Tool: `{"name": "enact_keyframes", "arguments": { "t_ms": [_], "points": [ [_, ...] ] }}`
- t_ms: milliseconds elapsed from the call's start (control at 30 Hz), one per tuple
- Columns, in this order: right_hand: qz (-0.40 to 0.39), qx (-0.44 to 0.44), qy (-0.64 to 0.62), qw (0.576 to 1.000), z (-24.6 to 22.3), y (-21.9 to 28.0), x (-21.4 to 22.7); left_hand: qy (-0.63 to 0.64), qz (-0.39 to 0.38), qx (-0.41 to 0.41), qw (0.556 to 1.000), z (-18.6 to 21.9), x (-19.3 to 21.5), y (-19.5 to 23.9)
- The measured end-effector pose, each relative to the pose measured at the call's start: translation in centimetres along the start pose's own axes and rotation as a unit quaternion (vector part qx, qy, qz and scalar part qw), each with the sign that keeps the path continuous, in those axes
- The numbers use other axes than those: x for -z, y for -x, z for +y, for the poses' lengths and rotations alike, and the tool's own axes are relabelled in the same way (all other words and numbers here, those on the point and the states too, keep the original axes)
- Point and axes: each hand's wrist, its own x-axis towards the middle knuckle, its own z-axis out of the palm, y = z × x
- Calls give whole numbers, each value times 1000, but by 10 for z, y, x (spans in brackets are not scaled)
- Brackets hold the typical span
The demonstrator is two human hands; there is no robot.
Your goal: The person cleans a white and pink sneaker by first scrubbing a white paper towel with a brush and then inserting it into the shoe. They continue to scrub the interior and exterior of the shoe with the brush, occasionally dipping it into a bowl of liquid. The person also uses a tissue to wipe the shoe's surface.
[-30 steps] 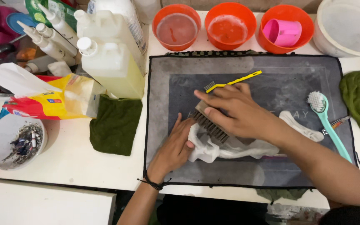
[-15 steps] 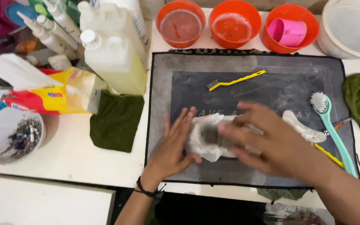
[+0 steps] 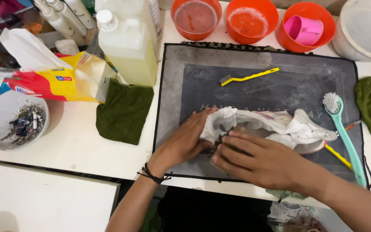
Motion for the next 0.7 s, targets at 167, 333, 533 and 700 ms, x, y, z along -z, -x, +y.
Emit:
{"name": "enact_keyframes", "arguments": {
  "t_ms": [167, 333, 533, 700],
  "points": [
    [39, -183, -129, 974, 4, 17, -11, -15, -11, 20, 1000, -3, 0, -2],
    [123, -389, -231, 883, -12, 2, -32, 30, -13, -5, 999, -2, -1, 2],
    [156, -488, -124, 850, 16, -11, -13, 29, -20, 9, 999, -2, -2, -2],
    [17, -468, 13, 883, 26, -42, -19, 56, -10, 11, 998, -3, -4, -1]
  ]
}}
